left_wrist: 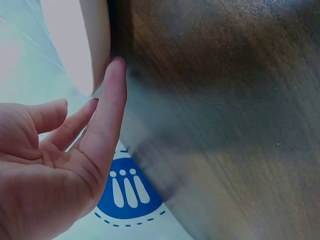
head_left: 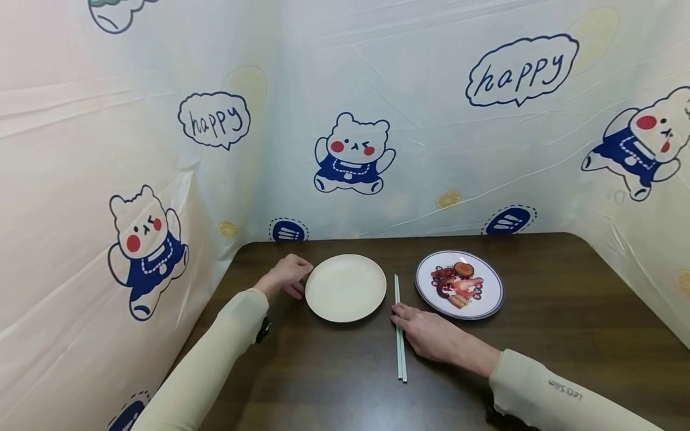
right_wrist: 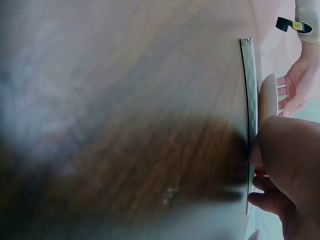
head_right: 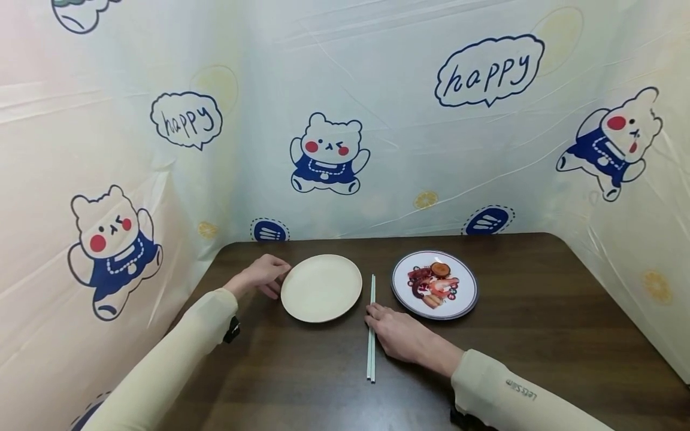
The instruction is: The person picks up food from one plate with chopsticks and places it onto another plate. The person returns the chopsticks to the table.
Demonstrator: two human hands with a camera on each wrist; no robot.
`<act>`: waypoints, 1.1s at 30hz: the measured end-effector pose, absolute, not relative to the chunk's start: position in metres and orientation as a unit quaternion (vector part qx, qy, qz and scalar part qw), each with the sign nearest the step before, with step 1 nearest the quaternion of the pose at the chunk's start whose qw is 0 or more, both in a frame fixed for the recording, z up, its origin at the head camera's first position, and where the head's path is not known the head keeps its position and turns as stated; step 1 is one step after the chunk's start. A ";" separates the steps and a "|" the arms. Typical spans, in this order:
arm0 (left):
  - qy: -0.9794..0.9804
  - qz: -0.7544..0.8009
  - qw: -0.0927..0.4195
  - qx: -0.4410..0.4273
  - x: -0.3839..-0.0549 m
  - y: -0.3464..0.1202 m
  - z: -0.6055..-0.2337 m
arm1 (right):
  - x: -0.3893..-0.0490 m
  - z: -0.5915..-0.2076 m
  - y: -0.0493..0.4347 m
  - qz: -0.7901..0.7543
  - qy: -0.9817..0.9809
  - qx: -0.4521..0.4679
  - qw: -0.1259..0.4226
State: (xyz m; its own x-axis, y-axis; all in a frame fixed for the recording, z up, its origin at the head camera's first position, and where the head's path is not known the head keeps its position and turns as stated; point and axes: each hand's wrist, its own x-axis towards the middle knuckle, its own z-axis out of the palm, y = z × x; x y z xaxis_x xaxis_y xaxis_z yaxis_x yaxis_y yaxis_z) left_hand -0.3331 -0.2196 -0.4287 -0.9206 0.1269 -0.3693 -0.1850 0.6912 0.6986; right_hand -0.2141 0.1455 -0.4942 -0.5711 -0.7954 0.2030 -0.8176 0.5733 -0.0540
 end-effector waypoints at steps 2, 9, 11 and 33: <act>0.898 0.393 0.197 -0.016 -0.333 -0.220 -0.428 | -0.215 -0.494 0.147 0.073 -0.881 0.460 0.085; 0.896 0.397 0.197 -0.012 -0.334 -0.220 -0.429 | -0.216 -0.495 0.149 0.087 -0.872 0.471 0.100; 0.896 0.398 0.197 -0.012 -0.334 -0.220 -0.429 | -0.217 -0.495 0.150 0.091 -0.871 0.473 0.101; 0.902 0.385 0.197 -0.012 -0.334 -0.221 -0.433 | -0.222 -0.494 0.161 0.088 -0.865 0.492 0.050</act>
State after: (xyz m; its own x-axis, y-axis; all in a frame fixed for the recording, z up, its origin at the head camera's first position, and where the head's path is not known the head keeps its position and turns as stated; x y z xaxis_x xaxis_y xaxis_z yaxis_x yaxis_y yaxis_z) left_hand -0.3336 -0.2210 -0.4327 -0.9220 0.1295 -0.3648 -0.1741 0.7031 0.6894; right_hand -0.2223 0.1612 -0.4944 -0.5105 -0.8422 0.1734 -0.8599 0.5000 -0.1031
